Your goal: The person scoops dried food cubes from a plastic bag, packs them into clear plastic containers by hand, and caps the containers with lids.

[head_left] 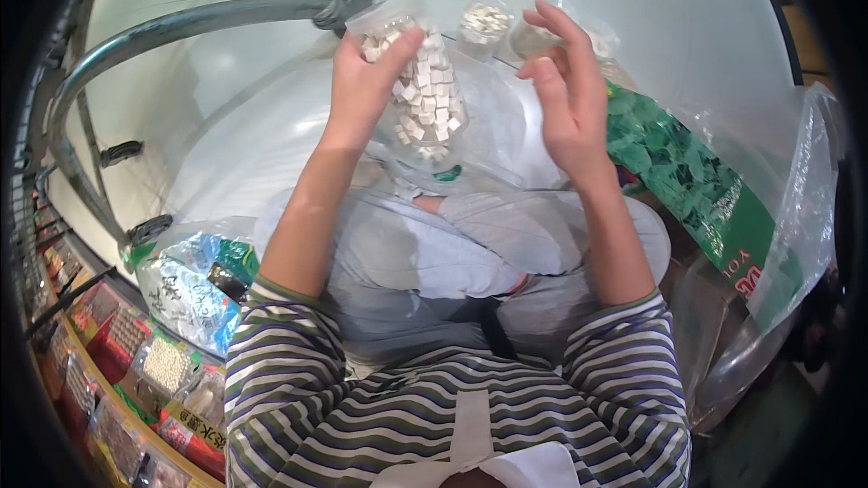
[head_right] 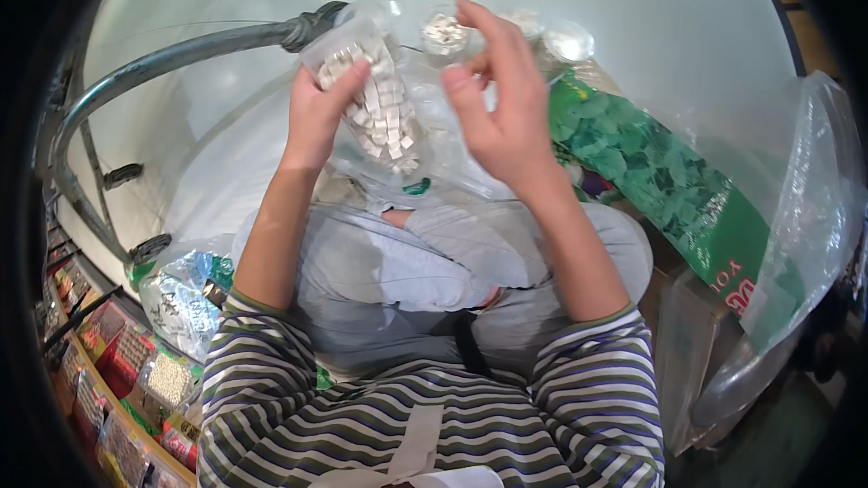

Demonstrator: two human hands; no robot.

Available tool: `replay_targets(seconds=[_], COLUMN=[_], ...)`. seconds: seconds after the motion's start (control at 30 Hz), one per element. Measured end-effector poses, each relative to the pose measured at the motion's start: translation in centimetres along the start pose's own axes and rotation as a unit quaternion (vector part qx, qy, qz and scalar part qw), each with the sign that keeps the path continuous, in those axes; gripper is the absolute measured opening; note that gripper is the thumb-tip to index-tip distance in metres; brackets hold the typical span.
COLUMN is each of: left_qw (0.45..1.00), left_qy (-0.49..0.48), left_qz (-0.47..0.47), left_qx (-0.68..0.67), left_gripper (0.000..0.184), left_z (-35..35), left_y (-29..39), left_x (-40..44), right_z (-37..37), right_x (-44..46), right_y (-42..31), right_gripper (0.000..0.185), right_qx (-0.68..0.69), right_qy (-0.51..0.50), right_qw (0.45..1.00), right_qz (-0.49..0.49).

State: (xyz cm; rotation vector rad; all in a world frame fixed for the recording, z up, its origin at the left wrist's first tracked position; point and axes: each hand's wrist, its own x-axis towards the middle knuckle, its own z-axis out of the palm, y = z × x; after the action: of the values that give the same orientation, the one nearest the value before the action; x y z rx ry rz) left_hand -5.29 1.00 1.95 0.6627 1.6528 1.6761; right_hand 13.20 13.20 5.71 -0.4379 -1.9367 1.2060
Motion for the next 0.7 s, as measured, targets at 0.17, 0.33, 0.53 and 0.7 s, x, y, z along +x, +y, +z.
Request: replay_targets(seconds=[0.17,0.33,0.53,0.7], left_qw=[0.989,0.932,0.819,0.813], left_qy=[0.122,0.115,0.135,0.114], left_qz=[0.071,0.113,0.071,-0.026], left_qx=[0.044,0.325,0.553,0.571], left_gripper=[0.059,0.073,0.080,0.085], left_z=[-1.9,-4.0,-6.0,-7.4], left_y=[-0.5,0.9,0.5,-1.6], left_x=[1.5,1.7,2.3,3.1], right_z=[-0.1,-0.2,-0.4,-0.3], right_x=[-0.4,-0.5,-0.5,-0.8], right_y=[1.2,0.6,0.9,1.4], right_gripper=[0.040,0.036,0.025,0.021], right_qx=[-0.051,-0.100,-0.151,-0.169], right_qy=[-0.081,-0.136,-0.166,-0.191], right_qw=[0.995,0.982,0.964,0.961], right_qz=[-0.023,-0.083,-0.143,-0.111])
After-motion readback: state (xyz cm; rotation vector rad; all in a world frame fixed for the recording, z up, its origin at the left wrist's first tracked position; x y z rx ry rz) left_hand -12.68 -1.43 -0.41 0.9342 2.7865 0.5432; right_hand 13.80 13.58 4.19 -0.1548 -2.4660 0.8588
